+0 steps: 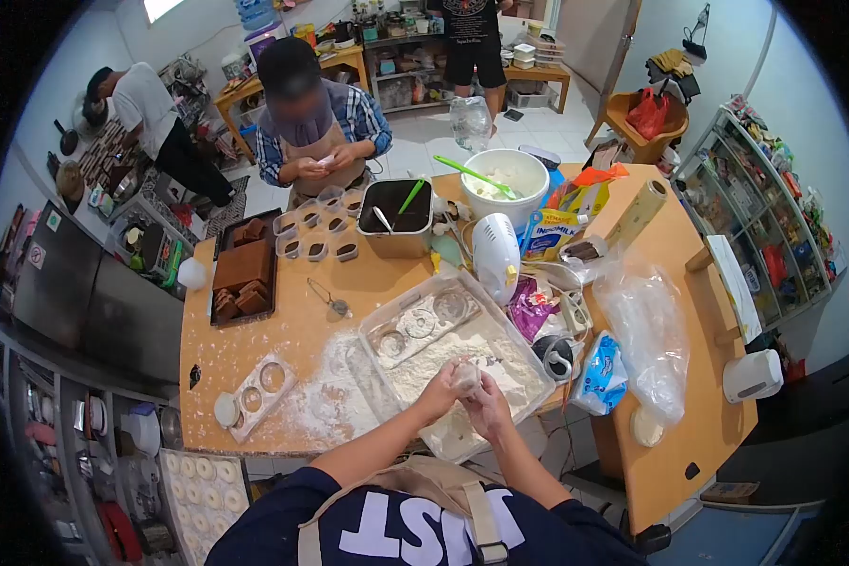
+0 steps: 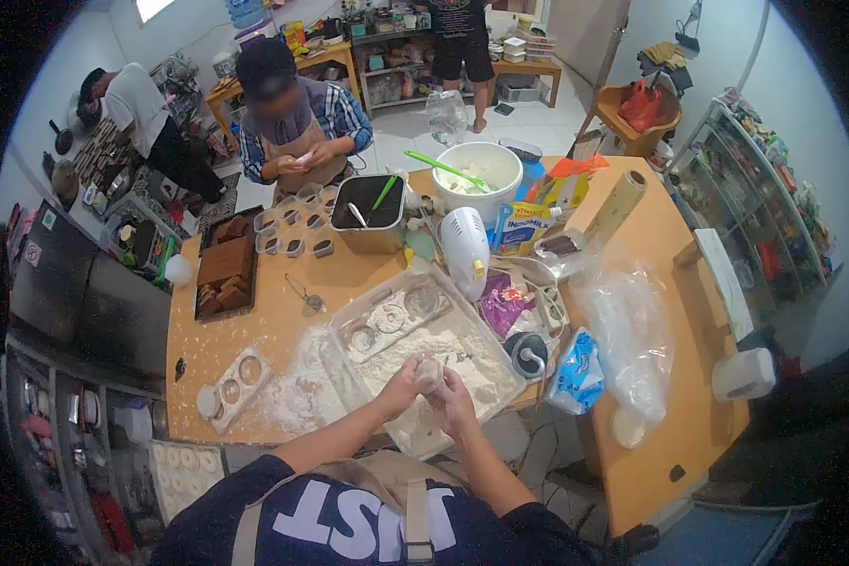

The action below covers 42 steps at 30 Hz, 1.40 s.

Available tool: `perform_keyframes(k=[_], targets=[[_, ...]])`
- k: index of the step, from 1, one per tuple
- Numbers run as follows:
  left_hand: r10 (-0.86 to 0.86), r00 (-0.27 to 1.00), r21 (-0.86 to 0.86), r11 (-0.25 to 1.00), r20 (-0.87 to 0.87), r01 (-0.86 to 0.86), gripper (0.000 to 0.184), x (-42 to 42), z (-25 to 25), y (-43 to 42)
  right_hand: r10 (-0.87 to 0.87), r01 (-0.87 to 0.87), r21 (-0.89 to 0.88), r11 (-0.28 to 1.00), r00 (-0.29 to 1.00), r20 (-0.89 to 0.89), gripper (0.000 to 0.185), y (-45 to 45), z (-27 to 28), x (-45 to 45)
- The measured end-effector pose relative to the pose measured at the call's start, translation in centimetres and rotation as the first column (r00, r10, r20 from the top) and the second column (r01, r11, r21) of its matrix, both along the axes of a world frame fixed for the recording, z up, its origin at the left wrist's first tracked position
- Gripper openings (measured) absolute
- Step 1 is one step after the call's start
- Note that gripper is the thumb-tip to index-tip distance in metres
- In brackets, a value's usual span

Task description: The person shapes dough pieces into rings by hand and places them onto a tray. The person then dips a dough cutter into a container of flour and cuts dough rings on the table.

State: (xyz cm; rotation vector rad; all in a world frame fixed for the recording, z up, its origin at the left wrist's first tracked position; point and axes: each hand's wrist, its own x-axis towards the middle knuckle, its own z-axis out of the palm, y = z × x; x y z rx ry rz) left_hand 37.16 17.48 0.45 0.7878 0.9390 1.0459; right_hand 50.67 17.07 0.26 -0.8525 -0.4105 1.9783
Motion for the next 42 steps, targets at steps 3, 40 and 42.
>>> perform_keyframes(k=[3, 40, 42], targets=[[-0.068, 0.997, -0.091, 0.994, -0.045, 0.064, 0.061, -0.6, 1.0, 0.4, -0.004, 0.004, 0.013, 1.0, 0.999, -0.037, 0.039, -0.2, -0.4, 0.1], [0.136, 0.862, 0.095, 0.99, -0.489, -0.103, 0.029, -4.1, -0.4, 0.2, -0.27, -0.392, 0.541, 0.744, 0.565, 0.78, 0.026, 1.3, 2.3, 1.1], [-0.099, 0.688, -0.033, 0.994, -0.719, 0.109, 0.042, -6.0, 1.9, 0.3, -0.558, -0.57, 0.565, 0.596, 0.212, 0.803, 0.026, 1.5, 3.4, 1.7]])
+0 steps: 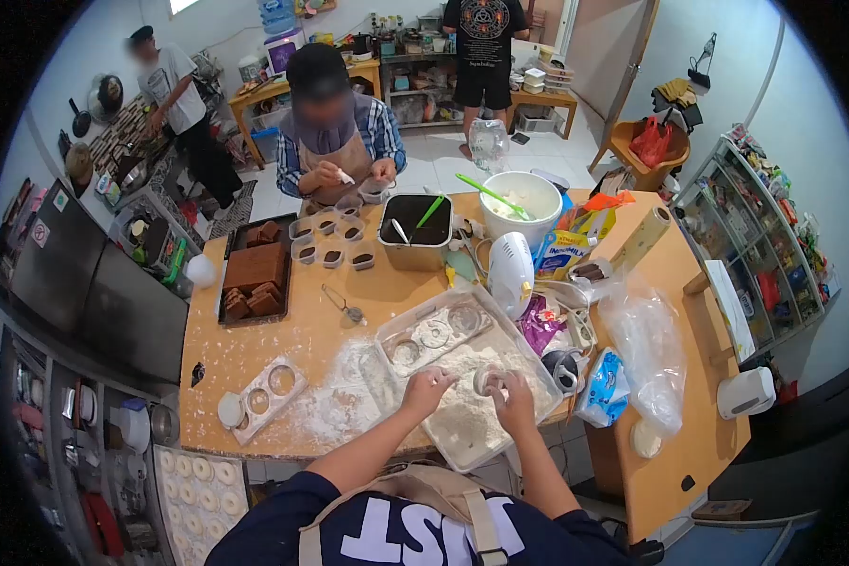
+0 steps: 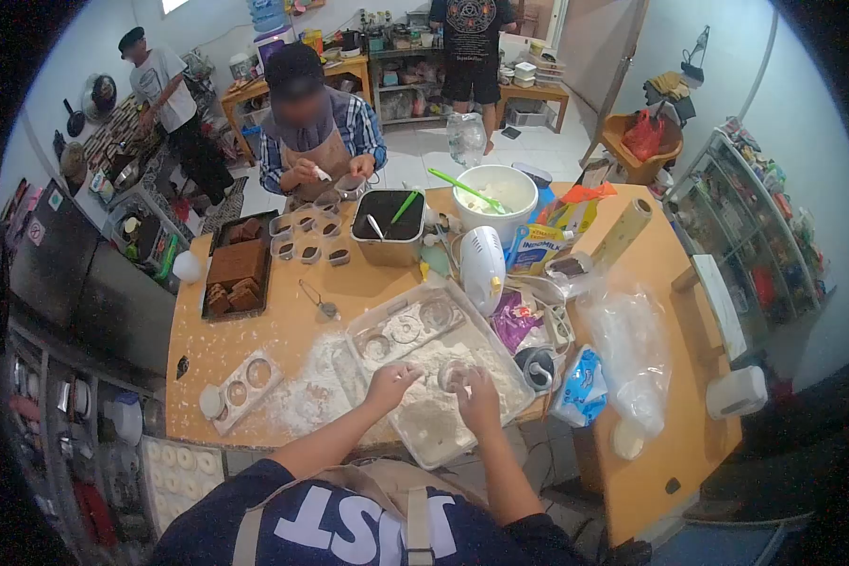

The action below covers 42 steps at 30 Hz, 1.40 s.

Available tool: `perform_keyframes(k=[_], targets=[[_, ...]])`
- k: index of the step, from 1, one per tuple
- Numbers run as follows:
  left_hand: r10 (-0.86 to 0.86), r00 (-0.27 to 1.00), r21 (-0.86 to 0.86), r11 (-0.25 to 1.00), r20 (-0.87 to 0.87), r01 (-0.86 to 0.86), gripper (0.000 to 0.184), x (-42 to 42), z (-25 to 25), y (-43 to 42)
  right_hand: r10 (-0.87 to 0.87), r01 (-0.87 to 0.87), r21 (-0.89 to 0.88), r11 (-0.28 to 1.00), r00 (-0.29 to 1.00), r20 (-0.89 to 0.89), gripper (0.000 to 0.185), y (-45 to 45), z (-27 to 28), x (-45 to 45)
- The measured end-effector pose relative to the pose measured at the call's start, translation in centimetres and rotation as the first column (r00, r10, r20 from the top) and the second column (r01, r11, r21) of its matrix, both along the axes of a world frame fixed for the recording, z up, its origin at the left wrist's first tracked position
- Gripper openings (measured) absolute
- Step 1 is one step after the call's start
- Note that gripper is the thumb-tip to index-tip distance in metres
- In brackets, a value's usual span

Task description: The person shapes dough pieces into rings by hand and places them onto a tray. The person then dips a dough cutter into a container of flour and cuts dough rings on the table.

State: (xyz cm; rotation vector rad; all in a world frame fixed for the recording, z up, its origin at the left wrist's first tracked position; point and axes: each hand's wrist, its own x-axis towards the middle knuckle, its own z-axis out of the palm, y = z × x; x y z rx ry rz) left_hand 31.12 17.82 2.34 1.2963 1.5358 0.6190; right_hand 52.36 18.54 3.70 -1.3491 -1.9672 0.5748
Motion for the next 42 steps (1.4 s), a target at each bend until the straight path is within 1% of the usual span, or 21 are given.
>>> perform_keyframes(k=[1, 3, 6, 7, 9, 10, 13, 14, 17, 20, 21, 22, 23, 24, 26, 30, 32, 35, 38, 41, 42], targets=[[-0.005, 0.99, 0.175, 0.984, -0.142, 0.03, 0.05, -0.1, -0.6, -0.2, -0.003, 0.003, 0.011, 1.0, 1.0, -0.005, 0.025, 0.0, 0.4, 0.0], [0.066, 0.911, 0.486, 0.86, -0.406, 0.154, 0.067, 0.0, -1.4, -0.8, -0.007, 0.008, 0.037, 0.999, 1.0, -0.015, 0.023, 0.0, 1.7, -0.3], [0.134, 0.973, 0.599, 0.801, -0.188, 0.005, 0.086, 0.3, 0.7, -1.3, -0.025, 0.026, 0.095, 0.995, 1.0, -0.011, 0.023, -0.4, 1.6, -1.3], [0.026, 0.968, 0.615, 0.776, -0.248, 0.137, 0.087, 0.2, 2.1, -1.6, -0.019, 0.018, 0.118, 0.993, 1.0, 0.008, 0.023, -0.7, 1.9, -1.9], [-0.167, 0.911, 0.622, 0.684, -0.377, 0.382, 0.091, -0.3, 4.3, -1.9, 0.054, -0.052, -0.027, 0.998, 0.997, 0.056, 0.023, -1.6, 3.3, -3.2], [-0.243, 0.799, 0.526, 0.643, -0.55, 0.557, 0.084, -0.5, 4.2, -2.2, 0.095, -0.087, -0.098, 0.991, 0.993, 0.075, 0.023, -1.8, 3.8, -4.0], [-0.354, 0.915, 0.34, 0.85, -0.194, 0.401, 0.077, -1.5, 3.0, -2.4, 0.105, -0.117, -0.167, 0.979, 0.991, -0.08, 0.024, -2.3, 4.2, -6.5], [-0.282, 0.942, 0.427, 0.84, -0.183, 0.334, 0.064, -2.1, 2.8, -2.8, 0.123, -0.14, -0.233, 0.962, 0.989, -0.086, 0.028, -2.3, 4.4, -7.1], [-0.099, 0.986, 0.425, 0.893, -0.137, 0.149, 0.055, -5.7, 3.4, -4.6, 0.289, -0.311, -0.169, 0.935, 0.947, -0.142, 0.032, -0.4, 3.4, -7.8], [0.17, 0.985, 0.465, 0.874, -0.017, -0.143, 0.05, -11.9, 3.3, -6.5, 0.279, -0.271, -0.098, 0.957, 0.958, 0.073, 0.036, 4.0, 0.3, -7.8], [0.369, 0.929, 0.483, 0.81, 0.023, -0.333, 0.045, -14.0, 0.7, -7.4, 0.259, -0.252, -0.058, 0.966, 0.949, 0.178, 0.038, 5.8, -1.4, -7.6], [0.388, 0.921, 0.475, 0.818, -0.042, -0.323, 0.039, -16.4, 2.3, -8.4, 0.207, -0.203, -0.044, 0.978, 0.93, 0.303, 0.038, 7.2, -2.8, -7.6], [0.495, 0.861, 0.499, 0.779, -0.116, -0.38, 0.041, -19.0, 0.9, -9.5, 0.151, -0.157, -0.021, 0.987, 0.894, 0.423, 0.038, 8.5, -4.0, -7.8], [0.594, 0.783, 0.527, 0.733, -0.186, -0.43, 0.043, -21.3, -0.7, -10.6, 0.124, -0.085, -0.103, 0.991, 0.872, 0.474, 0.04, 9.9, -5.0, -8.3], [0.665, 0.653, 0.581, 0.709, -0.362, -0.4, 0.044, -24.6, -1.1, -12.4, 0.09, 0.073, -0.251, 0.965, 0.81, 0.58, 0.044, 12.4, -6.0, -9.8], [0.698, 0.402, 0.538, 0.715, -0.593, -0.447, 0.05, -29.0, -2.7, -15.3, 0.081, 0.196, -0.351, 0.915, 0.766, 0.638, 0.038, 12.7, -2.9, -14.2], [0.661, 0.399, 0.437, 0.734, -0.635, -0.521, 0.059, -30.1, -3.4, -16.3, 0.054, 0.268, -0.401, 0.876, 0.771, 0.634, 0.039, 13.4, -3.5, -14.5], [0.643, 0.409, 0.362, 0.732, -0.648, -0.577, 0.064, -30.2, -3.2, -17.3, 0.01, 0.246, -0.434, 0.866, 0.861, 0.508, 0.035, 15.3, -6.2, -13.8], [0.646, 0.392, 0.35, 0.719, -0.655, -0.601, 0.064, -30.4, -3.7, -17.9, 0.233, 0.061, -0.631, 0.773, 0.898, 0.373, 0.049, 19.4, -12.2, -12.4], [0.61, 0.369, 0.331, 0.737, -0.701, -0.589, 0.064, -30.2, -4.3, -18.7, 0.116, 0.106, -0.493, 0.864, 0.91, 0.399, 0.028, 18.2, -9.8, -12.7], [0.592, 0.361, 0.324, 0.748, -0.72, -0.579, 0.064, -30.2, -4.4, -18.8, 0.099, 0.102, -0.4, 0.911, 0.886, 0.452, 0.029, 17.7, -8.2, -12.8]])
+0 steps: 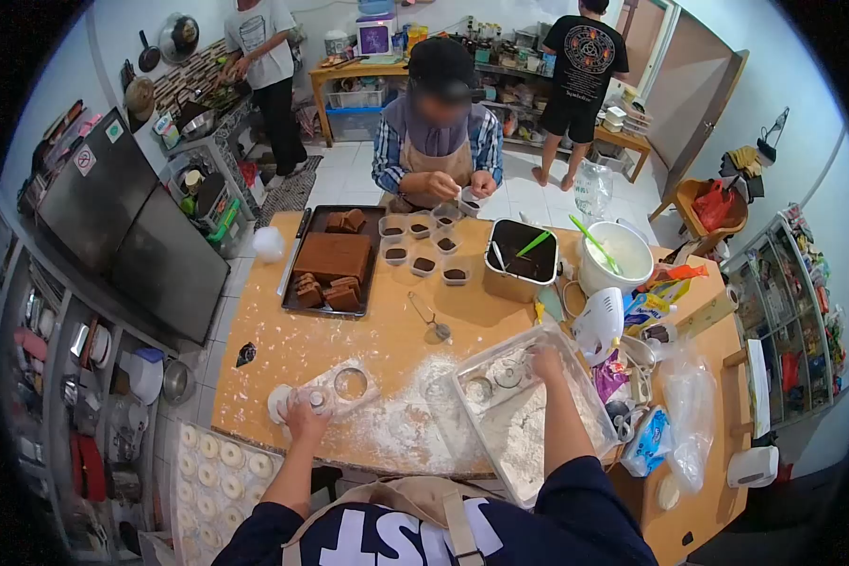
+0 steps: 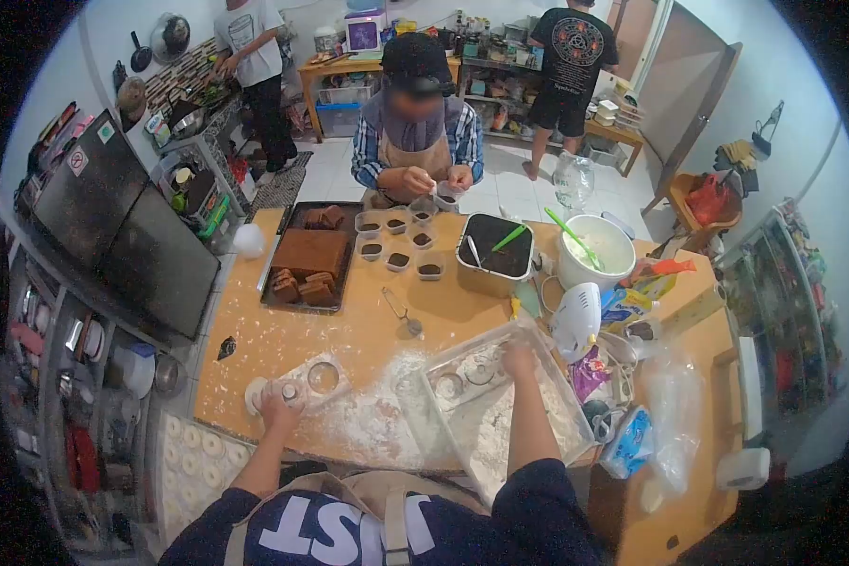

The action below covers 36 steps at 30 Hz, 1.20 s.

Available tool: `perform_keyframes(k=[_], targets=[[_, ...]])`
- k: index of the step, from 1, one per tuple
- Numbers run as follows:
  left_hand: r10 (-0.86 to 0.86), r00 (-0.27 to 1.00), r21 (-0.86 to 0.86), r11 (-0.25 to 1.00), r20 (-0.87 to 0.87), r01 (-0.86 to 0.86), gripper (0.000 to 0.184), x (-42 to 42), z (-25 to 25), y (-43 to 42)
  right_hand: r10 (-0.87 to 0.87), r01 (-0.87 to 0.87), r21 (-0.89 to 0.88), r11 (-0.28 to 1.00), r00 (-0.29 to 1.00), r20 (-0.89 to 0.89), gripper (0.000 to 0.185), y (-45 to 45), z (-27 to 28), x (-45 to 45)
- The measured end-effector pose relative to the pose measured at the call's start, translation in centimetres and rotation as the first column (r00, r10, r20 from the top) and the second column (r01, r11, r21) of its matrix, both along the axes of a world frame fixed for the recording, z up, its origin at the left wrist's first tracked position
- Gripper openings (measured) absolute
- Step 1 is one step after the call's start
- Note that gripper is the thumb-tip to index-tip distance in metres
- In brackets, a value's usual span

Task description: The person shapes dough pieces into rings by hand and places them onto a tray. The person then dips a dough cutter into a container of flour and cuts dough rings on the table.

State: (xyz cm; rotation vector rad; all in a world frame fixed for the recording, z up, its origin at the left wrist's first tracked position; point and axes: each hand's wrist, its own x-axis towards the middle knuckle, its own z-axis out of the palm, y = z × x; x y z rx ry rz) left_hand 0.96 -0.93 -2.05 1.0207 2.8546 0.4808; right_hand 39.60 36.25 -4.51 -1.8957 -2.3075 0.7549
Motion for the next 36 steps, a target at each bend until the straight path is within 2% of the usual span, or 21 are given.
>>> perform_keyframes(k=[2, 3, 5, 6, 8, 11, 14, 17, 20, 23, 26, 29, 30, 34, 35, 36], targets=[[0.018, 0.999, -0.002, 1.0, 0.037, -0.018, 0.064, 0.1, 0.3, 0.1, 0.043, -0.062, 0.191, 0.98, 0.994, 0.101, 0.034, -1.2, 3.5, 0.1], [0.028, 0.998, -0.004, 1.0, 0.058, -0.028, 0.064, 0.2, 0.4, 0.1, 0.168, -0.206, 0.17, 0.964, 0.963, 0.212, 0.04, -1.6, 5.2, 0.1], [0.0, 0.999, -0.014, 1.0, 0.045, 0.0, 0.073, 0.4, 0.7, 0.2, 0.4, -0.47, 0.078, 0.879, 0.818, 0.414, 0.055, -2.2, 7.6, 0.3], [-0.014, 0.999, -0.02, 1.0, 0.037, 0.015, 0.078, 0.4, 0.8, 0.2, 0.456, -0.553, 0.113, 0.825, 0.772, 0.443, 0.061, -2.1, 7.1, 0.6], [-0.03, 1.0, 0.084, 0.996, 0.007, 0.03, 0.088, 0.0, -0.9, 0.1, 0.553, -0.706, 0.172, 0.687, 0.661, 0.506, 0.073, -1.7, 5.5, 0.9], [-0.098, 0.994, 0.175, 0.979, -0.036, 0.103, 0.1, -0.1, -1.2, -0.3, 0.628, -0.723, -0.007, 0.691, 0.595, 0.501, 0.084, -2.0, 8.7, -0.8], [-0.148, 0.983, 0.222, 0.96, -0.11, 0.17, 0.101, 1.0, 0.0, -0.5, 0.665, -0.78, -0.089, 0.62, 0.461, 0.588, 0.077, -1.2, 8.7, -0.9], [-0.142, 0.982, 0.224, 0.96, -0.125, 0.168, 0.096, 1.7, 0.7, -1.3, 0.653, -0.808, 0.051, 0.587, 0.51, 0.56, 0.062, -0.2, 6.6, 0.6], [-0.139, 0.979, 0.273, 0.946, -0.151, 0.177, 0.092, 2.5, 0.9, -2.2, 0.644, -0.789, 0.245, 0.563, 0.604, 0.469, 0.047, 0.1, 5.7, 2.6], [-0.148, 0.973, 0.259, 0.947, -0.177, 0.191, 0.089, 3.6, 0.6, -3.1, 0.579, -0.698, 0.155, 0.699, 0.68, 0.45, 0.042, -1.3, 7.6, 4.4], [-0.213, 0.956, 0.264, 0.928, -0.203, 0.263, 0.085, 4.6, 0.1, -2.8, 0.611, -0.651, 0.027, 0.759, 0.726, 0.315, 0.028, -3.1, 10.0, 6.9], [-0.339, 0.903, 0.342, 0.842, -0.264, 0.417, 0.078, 6.2, -0.1, -0.3, 0.526, -0.526, 0.033, 0.85, 0.85, 0.014, 0.017, -4.7, 9.8, 9.5], [-0.38, 0.877, 0.372, 0.799, -0.295, 0.471, 0.075, 6.9, 0.1, 1.1, 0.502, -0.496, 0.11, 0.862, 0.864, -0.035, 0.015, -5.7, 10.8, 9.9], [-0.571, 0.805, 0.449, 0.684, -0.16, 0.575, 0.064, 11.6, 1.8, 8.3, 0.32, -0.276, 0.266, 0.924, 0.936, -0.143, 0.014, -9.2, 12.5, 13.2], [-0.637, 0.764, 0.478, 0.642, -0.102, 0.599, 0.061, 13.0, 2.0, 10.3, 0.244, -0.193, 0.288, 0.938, 0.958, -0.153, 0.015, -10.3, 12.8, 13.9], [-0.73, 0.68, 0.433, 0.592, -0.067, 0.679, 0.06, 14.5, 2.7, 12.4, 0.167, -0.11, 0.309, 0.945, 0.972, -0.165, 0.015, -11.6, 13.1, 14.3]])
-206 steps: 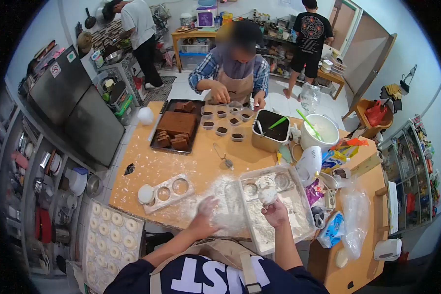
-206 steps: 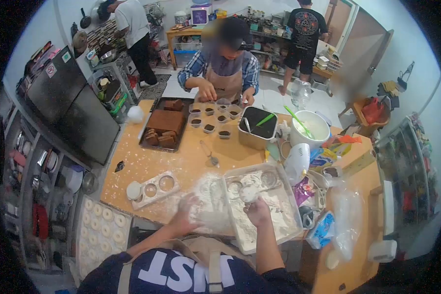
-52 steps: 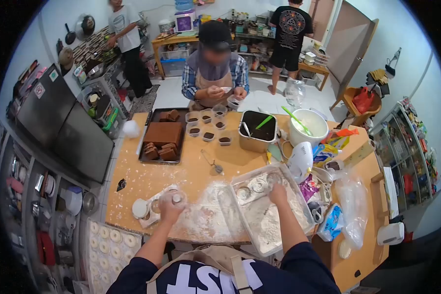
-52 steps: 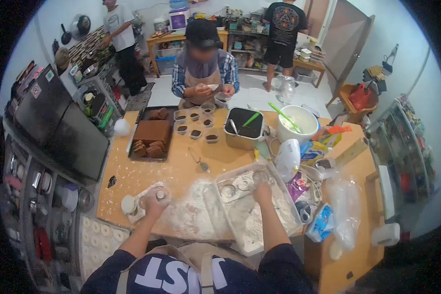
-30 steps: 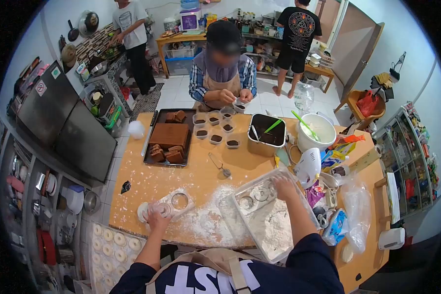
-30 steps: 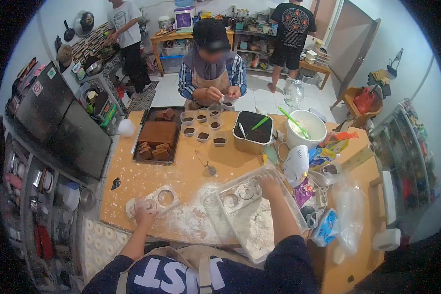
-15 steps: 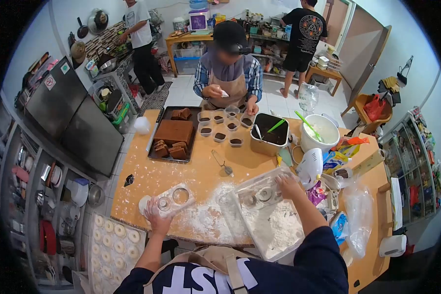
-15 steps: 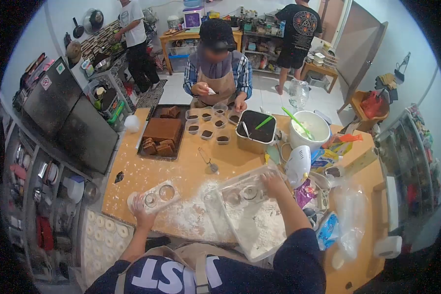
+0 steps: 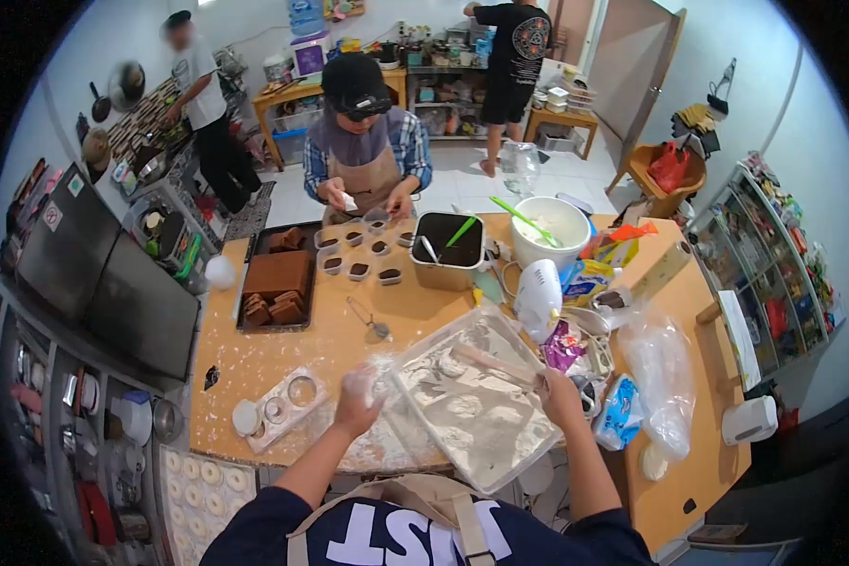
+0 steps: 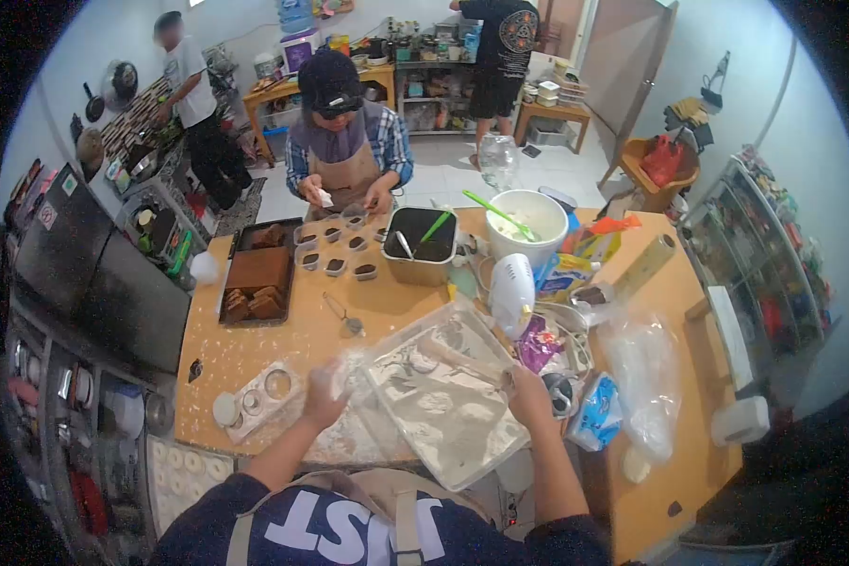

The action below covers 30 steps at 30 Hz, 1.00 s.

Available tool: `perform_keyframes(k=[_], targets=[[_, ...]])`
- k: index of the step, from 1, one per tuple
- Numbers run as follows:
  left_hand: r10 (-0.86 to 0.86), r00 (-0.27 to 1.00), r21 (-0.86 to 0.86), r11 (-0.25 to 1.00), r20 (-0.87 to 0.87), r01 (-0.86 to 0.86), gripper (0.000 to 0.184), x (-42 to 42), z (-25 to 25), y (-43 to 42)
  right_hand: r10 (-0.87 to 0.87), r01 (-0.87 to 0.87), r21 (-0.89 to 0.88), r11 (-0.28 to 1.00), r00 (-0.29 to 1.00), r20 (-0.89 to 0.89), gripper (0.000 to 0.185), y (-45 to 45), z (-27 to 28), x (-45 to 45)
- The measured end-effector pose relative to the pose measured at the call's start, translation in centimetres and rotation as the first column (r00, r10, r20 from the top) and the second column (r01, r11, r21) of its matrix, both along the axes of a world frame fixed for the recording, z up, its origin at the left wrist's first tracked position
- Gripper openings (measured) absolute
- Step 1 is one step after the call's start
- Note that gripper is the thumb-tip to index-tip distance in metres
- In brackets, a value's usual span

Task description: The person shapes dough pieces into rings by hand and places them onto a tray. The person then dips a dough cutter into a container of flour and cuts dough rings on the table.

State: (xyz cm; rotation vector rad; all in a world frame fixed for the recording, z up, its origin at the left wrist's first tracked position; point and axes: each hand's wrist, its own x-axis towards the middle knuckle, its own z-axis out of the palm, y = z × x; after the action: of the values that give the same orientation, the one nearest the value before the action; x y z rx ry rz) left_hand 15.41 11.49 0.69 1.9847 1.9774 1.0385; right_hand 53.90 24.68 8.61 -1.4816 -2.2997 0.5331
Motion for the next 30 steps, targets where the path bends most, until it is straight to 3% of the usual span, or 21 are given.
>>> perform_keyframes(k=[3, 6, 9, 12, 15, 17, 18, 21, 24, 27, 30], targets=[[-0.297, 0.955, -0.222, 0.932, -0.005, 0.288, 0.058, 5.3, 2.3, 5.8, -0.168, 0.169, 0.011, 0.986, 0.985, -0.049, 0.019, -2.2, -1.2, 1.8], [-0.273, 0.953, -0.576, 0.804, -0.133, 0.15, 0.059, 9.9, 3.6, 10.1, -0.272, 0.272, -0.017, 0.962, 0.957, -0.1, 0.022, -3.9, -0.6, 1.5], [-0.234, 0.943, -0.668, 0.744, -0.237, 0.017, 0.057, 11.8, 1.2, 13.4, -0.356, 0.367, 0.043, 0.929, 0.92, -0.161, 0.023, -4.4, -2.4, 1.6], [-0.271, 0.936, -0.644, 0.762, -0.224, 0.067, 0.056, 12.4, 0.6, 14.4, -0.38, 0.385, 0.001, 0.923, 0.911, -0.16, 0.028, -5.0, -2.9, 2.2], [-0.2, 0.979, -0.644, 0.754, -0.037, 0.129, 0.058, 13.0, 0.4, 13.7, -0.385, 0.389, -0.035, 0.921, 0.89, -0.243, 0.029, -5.8, -3.1, 2.5], [-0.235, 0.971, -0.469, 0.862, -0.037, 0.191, 0.062, 13.7, 1.0, 12.6, -0.374, 0.378, -0.051, 0.924, 0.868, -0.327, 0.027, -5.9, -2.5, 2.4], [-0.253, 0.967, -0.375, 0.9, -0.04, 0.22, 0.065, 13.9, 1.6, 11.9, -0.365, 0.373, -0.034, 0.927, 0.88, -0.305, 0.026, -5.9, -2.5, 2.5], [-0.262, 0.965, -0.48, 0.848, -0.014, 0.223, 0.067, 13.7, 2.7, 11.1, -0.349, 0.357, -0.01, 0.934, 0.908, -0.231, 0.022, -5.9, -2.5, 2.6], [-0.134, 0.99, -0.516, 0.845, 0.051, 0.141, 0.066, 13.0, 3.5, 10.8, -0.326, 0.323, -0.045, 0.945, 0.931, -0.165, 0.025, -6.0, -1.8, 2.3], [-0.106, 0.993, -0.525, 0.843, 0.054, 0.119, 0.066, 12.5, 5.4, 10.6, -0.274, 0.311, 0.147, 0.939, 0.934, -0.228, 0.025, -6.5, -1.2, 1.5], [-0.166, 0.985, -0.462, 0.871, 0.049, 0.169, 0.067, 12.7, 6.2, 10.5, -0.164, 0.166, 0.101, 0.981, 0.986, -0.03, 0.027, -7.1, -2.7, 0.6]])
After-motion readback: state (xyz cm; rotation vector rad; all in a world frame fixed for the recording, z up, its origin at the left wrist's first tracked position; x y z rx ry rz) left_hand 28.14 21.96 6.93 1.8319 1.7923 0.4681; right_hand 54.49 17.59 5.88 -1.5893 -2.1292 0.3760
